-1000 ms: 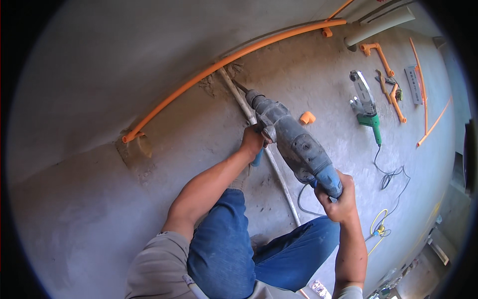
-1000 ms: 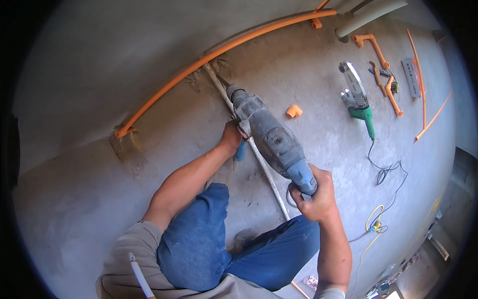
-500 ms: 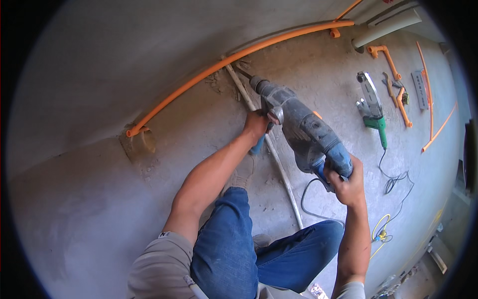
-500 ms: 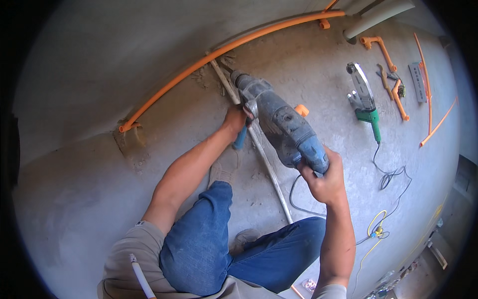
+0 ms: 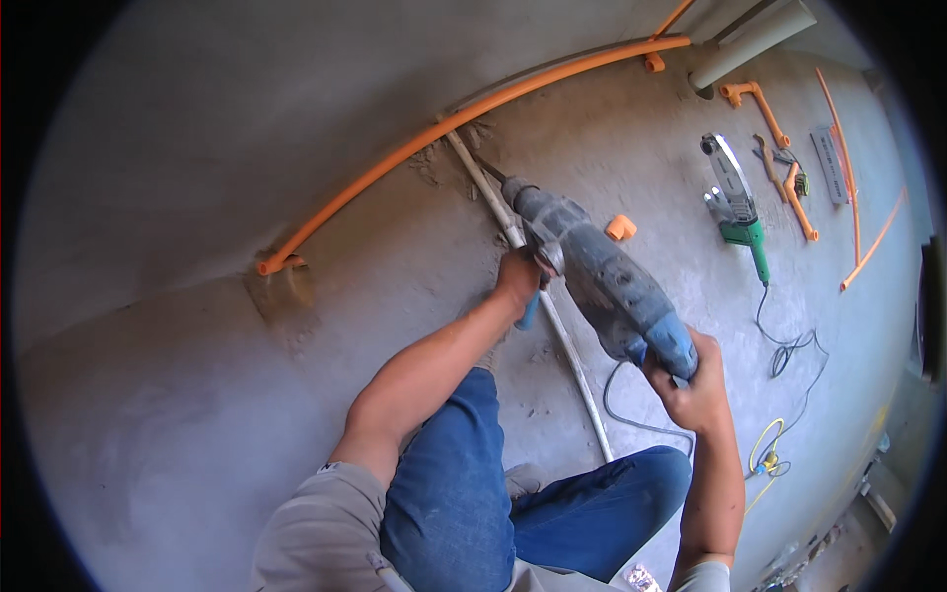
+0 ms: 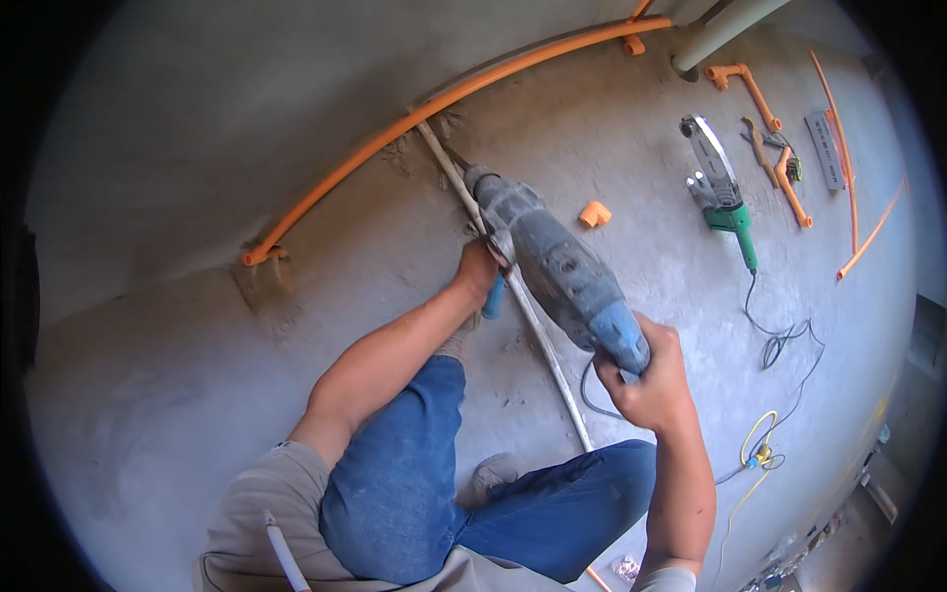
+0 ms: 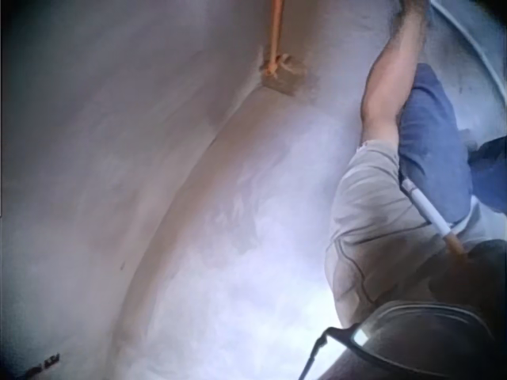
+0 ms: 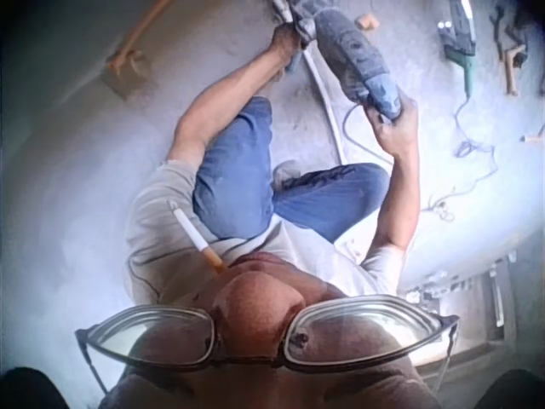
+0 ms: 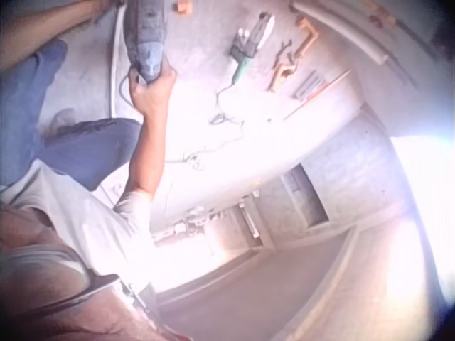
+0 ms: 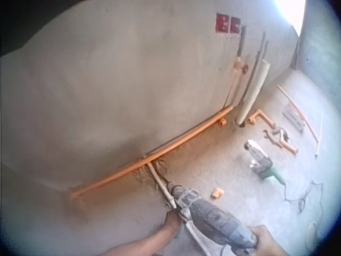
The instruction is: The person connects a power drill to an extension cord, uses the drill to carve a trench into a concrete wall and floor, clears away debris by hand, and then fits white and orange pipes into the newly created channel.
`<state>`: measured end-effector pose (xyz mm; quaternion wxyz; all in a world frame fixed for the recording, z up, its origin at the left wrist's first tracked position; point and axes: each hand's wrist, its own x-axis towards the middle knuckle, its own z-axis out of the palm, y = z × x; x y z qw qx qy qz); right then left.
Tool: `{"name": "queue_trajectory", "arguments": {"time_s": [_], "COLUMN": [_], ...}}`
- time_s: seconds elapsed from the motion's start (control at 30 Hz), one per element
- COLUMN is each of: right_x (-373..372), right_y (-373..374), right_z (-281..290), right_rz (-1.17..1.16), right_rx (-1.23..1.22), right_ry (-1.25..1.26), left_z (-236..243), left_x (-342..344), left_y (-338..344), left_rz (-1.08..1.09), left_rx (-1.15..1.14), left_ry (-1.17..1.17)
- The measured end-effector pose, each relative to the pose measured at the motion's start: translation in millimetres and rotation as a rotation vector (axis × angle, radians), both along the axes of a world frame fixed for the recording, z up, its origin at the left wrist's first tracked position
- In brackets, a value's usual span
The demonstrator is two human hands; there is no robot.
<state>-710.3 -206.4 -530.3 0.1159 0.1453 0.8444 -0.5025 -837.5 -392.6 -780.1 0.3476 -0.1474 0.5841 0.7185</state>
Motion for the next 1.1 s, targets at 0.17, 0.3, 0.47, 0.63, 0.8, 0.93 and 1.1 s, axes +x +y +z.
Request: {"name": "queue_trajectory", "arguments": {"time_s": [0.17,0.3,0.47,0.63,0.8,0.93,1.1], "right_x": [5,-9,-22,-31,-57,-54,-36], "right_y": [-12,-13,-3,-5,-23,-17,5], "right_z": [4,-9,-11,-18,-23,-16,-4], "right_rz": [-0.045,0.036,-0.004,-0.011,-0.009,0.006,0.014], "right_rx": [0.046,0.039,0.012,-0.015,-0.02,-0.009,0.01], "right_ry": [-0.03,0.008,-0.027,-0.042,0.019,0.01,-0.004], "left_z": [2,-16,-8,-5,-22,-10,16], "left_x": [4,-14,-21,-40,-75,-66,-37], "left_y": [-1,-12,-5,-10,-24,-17,6], "left_rz": [-0.02,-0.043,-0.038,-0.053,-0.055,-0.029,0.006], "left_rx": [0.049,0.056,0.051,-0.037,0.031,0.02,-0.036], "left_ry": [0.012,-0.006,-0.054,0.05,0.001,-0.033,0.005]}}
